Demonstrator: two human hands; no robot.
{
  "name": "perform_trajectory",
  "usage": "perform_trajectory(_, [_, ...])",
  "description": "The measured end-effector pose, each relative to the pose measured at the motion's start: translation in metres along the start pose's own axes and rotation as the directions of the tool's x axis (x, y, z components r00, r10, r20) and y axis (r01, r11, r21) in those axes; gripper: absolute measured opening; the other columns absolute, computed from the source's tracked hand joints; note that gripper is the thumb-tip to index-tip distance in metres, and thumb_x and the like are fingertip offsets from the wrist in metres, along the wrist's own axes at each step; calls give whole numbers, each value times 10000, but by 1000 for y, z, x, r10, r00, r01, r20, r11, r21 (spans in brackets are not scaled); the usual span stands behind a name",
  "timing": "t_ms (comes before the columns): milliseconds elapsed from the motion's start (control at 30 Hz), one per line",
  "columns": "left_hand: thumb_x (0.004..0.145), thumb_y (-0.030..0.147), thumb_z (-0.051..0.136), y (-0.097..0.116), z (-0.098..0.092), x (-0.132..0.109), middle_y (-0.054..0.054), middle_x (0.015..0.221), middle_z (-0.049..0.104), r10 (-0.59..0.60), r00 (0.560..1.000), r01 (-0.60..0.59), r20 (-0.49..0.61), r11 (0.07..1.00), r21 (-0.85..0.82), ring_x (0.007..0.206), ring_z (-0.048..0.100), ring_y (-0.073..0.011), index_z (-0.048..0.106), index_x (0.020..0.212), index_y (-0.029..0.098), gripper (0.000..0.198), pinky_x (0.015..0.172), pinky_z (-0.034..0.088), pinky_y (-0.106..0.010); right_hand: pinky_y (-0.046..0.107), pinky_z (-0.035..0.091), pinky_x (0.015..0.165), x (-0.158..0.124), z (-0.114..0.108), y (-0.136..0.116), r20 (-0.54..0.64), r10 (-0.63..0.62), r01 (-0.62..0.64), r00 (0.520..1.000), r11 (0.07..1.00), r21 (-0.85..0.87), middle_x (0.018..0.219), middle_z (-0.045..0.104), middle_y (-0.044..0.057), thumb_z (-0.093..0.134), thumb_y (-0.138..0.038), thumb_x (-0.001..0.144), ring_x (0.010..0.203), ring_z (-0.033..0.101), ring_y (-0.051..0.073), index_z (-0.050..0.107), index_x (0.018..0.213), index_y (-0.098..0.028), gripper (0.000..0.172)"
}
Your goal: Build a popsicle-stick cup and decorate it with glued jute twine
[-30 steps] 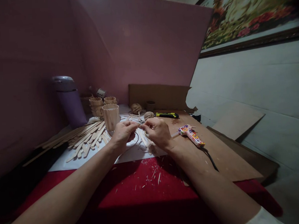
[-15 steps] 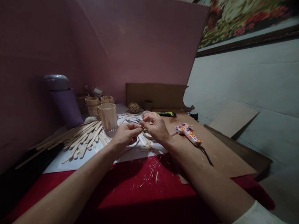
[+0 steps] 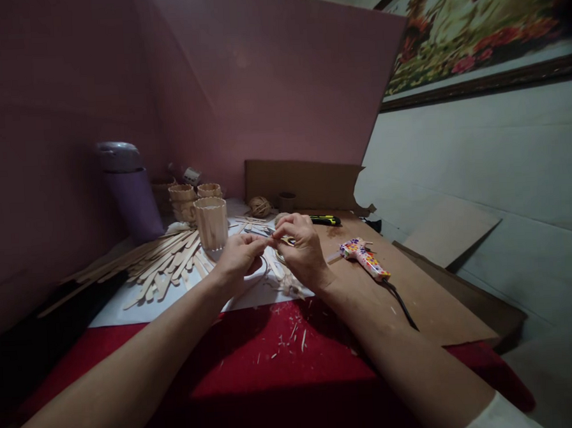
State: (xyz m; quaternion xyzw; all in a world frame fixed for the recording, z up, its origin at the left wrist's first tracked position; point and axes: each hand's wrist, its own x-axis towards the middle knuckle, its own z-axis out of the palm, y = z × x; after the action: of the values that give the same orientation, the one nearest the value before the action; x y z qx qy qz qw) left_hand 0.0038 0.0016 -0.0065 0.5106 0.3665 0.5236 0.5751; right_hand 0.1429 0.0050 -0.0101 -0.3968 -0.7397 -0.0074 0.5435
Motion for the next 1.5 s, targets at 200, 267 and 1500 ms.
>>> perform_trajectory(200, [584, 272, 758, 2, -1, 2, 109, 404, 342, 51, 997, -55, -52, 996, -69, 308, 241, -14, 555, 610, 145, 241, 331, 118, -177, 325, 421, 704, 2, 5, 7, 71, 269, -278, 960, 940, 197, 686, 594, 10, 651, -206, 764, 726, 539, 189, 562, 634, -208, 158])
perform_trajectory(267, [587, 261, 758, 3, -1, 0, 110, 406, 343, 48, 998, -51, -30, 995, -88, 314, 233, -13, 563, 626, 141, 233, 332, 119, -175, 300, 410, 623, 4, 6, 11, 130, 364, -387, 922, 876, 288, 628, 563, -8, 647, -243, 750, 631, 512, 163, 558, 626, -205, 157])
perform_trajectory(1500, [609, 173, 616, 3, 3, -1, 115, 386, 278, -106, 984, 89, -141, 988, -123, 292, 184, -17, 377, 514, 206, 259, 297, 98, -178, 141, 315, 274, -2, 2, -9, 438, 354, -536, 827, 731, 422, 452, 568, -91, 463, -240, 852, 290, 499, 92, 360, 779, -237, 126])
